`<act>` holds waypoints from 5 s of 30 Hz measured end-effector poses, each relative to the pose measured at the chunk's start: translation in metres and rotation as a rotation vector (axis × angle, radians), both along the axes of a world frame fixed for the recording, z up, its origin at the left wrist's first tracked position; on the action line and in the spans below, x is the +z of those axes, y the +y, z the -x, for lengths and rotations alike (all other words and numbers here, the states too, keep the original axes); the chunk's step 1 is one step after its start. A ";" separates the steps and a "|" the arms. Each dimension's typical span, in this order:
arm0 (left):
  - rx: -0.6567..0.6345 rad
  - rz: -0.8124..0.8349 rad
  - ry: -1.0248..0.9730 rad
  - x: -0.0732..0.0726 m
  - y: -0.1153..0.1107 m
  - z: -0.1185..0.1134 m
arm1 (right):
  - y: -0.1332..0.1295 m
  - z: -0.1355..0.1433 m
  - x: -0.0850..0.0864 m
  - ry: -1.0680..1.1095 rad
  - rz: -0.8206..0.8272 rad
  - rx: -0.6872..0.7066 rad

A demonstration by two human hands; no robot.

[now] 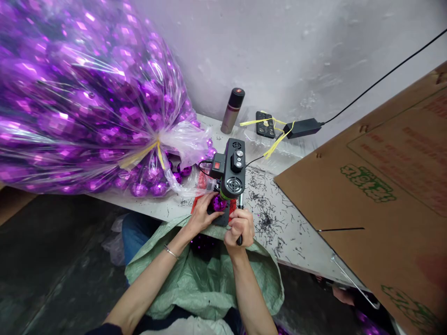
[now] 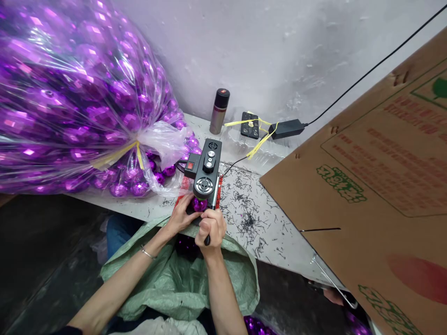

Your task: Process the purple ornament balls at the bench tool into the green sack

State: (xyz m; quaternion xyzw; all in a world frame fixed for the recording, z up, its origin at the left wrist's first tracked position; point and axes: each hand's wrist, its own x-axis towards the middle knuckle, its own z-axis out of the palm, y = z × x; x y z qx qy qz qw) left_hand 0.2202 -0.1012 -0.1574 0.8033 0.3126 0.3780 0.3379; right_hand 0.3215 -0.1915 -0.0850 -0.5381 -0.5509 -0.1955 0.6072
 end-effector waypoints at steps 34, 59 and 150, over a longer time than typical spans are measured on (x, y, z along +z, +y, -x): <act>0.107 -0.146 -0.088 -0.022 -0.029 0.019 | -0.003 0.002 0.080 0.175 0.166 0.082; 0.323 0.362 -0.094 0.090 0.070 0.059 | -0.003 0.006 0.055 0.066 0.088 0.084; 0.393 -0.066 0.668 0.083 0.140 0.030 | -0.001 0.011 0.037 0.121 0.035 0.067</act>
